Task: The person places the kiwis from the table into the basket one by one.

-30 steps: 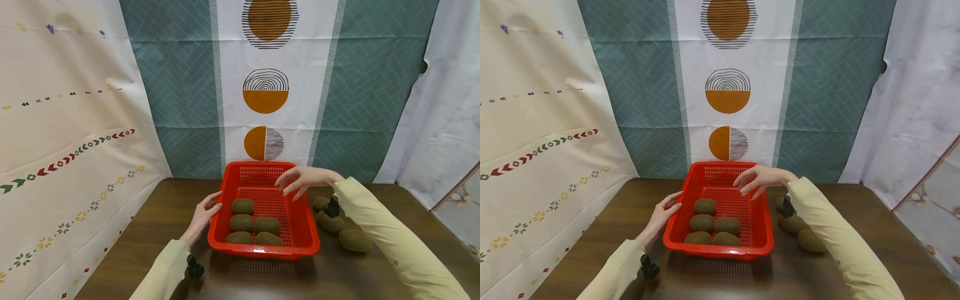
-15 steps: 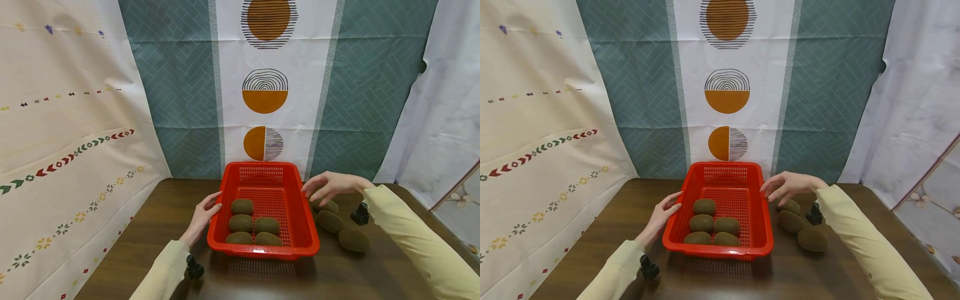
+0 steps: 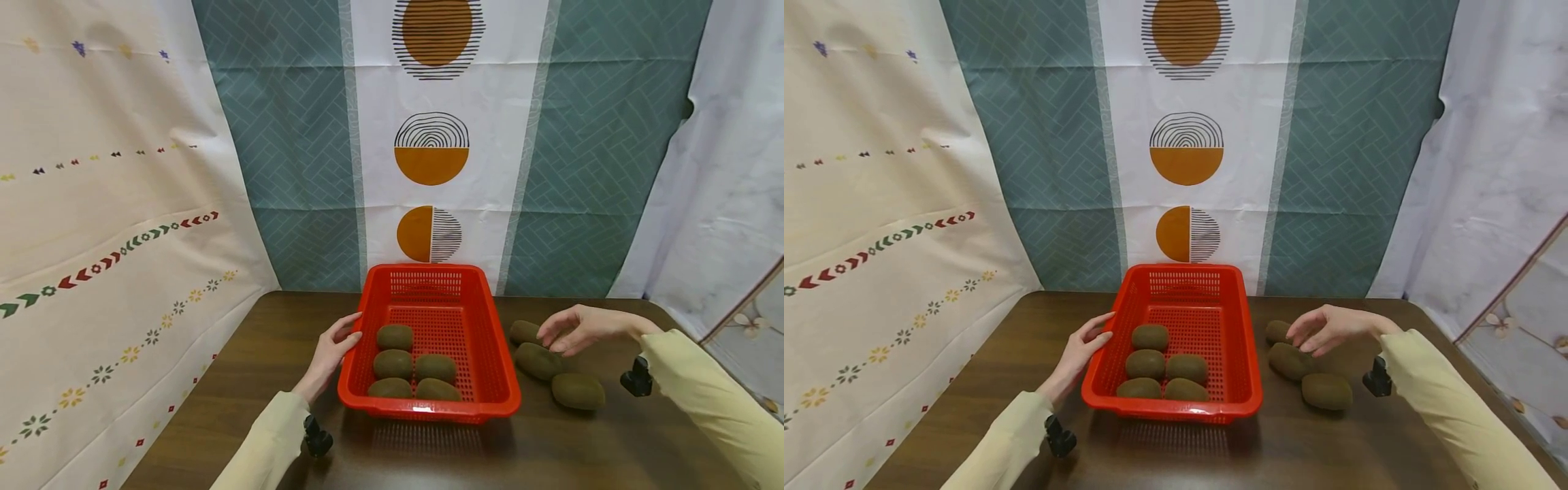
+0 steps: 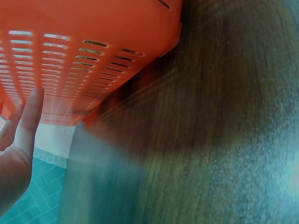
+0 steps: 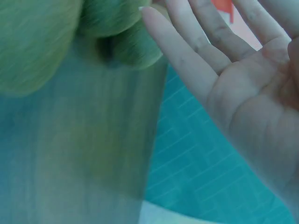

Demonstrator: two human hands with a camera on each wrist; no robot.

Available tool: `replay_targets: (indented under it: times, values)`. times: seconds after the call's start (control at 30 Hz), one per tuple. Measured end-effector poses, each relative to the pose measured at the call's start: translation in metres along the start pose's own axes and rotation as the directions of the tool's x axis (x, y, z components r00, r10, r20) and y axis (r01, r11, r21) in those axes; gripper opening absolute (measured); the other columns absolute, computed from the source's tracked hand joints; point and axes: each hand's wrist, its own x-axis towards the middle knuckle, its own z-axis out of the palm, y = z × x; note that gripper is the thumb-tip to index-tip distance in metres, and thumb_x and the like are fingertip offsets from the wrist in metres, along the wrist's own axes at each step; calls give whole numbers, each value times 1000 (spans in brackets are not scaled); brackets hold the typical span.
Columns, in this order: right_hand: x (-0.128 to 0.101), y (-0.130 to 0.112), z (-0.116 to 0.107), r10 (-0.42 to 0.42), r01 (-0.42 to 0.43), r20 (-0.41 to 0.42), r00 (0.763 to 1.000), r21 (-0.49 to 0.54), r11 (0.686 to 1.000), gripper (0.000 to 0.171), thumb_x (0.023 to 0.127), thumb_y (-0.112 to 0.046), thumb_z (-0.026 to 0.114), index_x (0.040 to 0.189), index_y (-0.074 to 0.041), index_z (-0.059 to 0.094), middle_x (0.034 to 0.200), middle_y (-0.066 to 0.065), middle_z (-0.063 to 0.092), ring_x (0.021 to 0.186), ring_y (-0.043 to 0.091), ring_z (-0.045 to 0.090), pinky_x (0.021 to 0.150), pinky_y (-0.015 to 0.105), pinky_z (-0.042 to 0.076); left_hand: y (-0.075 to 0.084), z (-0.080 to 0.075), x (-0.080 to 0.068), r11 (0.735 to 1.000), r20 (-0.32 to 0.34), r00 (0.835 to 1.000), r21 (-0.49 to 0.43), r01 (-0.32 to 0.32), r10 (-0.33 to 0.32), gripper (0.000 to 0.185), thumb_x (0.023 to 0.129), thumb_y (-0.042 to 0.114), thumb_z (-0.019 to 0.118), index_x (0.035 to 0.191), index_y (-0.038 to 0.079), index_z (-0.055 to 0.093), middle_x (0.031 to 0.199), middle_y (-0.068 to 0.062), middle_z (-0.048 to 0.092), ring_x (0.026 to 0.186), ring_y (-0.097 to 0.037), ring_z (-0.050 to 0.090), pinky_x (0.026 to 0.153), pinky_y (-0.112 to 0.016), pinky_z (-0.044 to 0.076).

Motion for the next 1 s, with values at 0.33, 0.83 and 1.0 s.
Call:
replay_targets:
  times: [0.33,0.83,1.0]
  values:
    - [-31,39,5,-78,76,-29,997,-41,996,32,86,8,54,114,20,43,110,38,46,102,39,51,78,41,48,0,0,-1,1000,-6,1000,1,-2,2,47,89,11,57,134,5,42,120,-26,50,96,-41,56,70,-42,51]
    - [-45,65,21,67,-63,-34,997,99,993,39,86,4,54,122,13,41,126,17,44,111,17,42,75,44,49,1,0,1,1000,-9,1000,6,-5,5,47,89,11,58,134,5,43,118,-26,50,96,-40,56,71,-42,51]
    - [-45,65,23,88,-82,-47,995,115,990,40,87,3,55,123,11,42,129,21,41,112,12,41,74,45,49,0,0,1,1000,-10,1000,6,-7,7,47,89,11,58,133,5,44,118,-26,50,95,-40,57,70,-42,51]
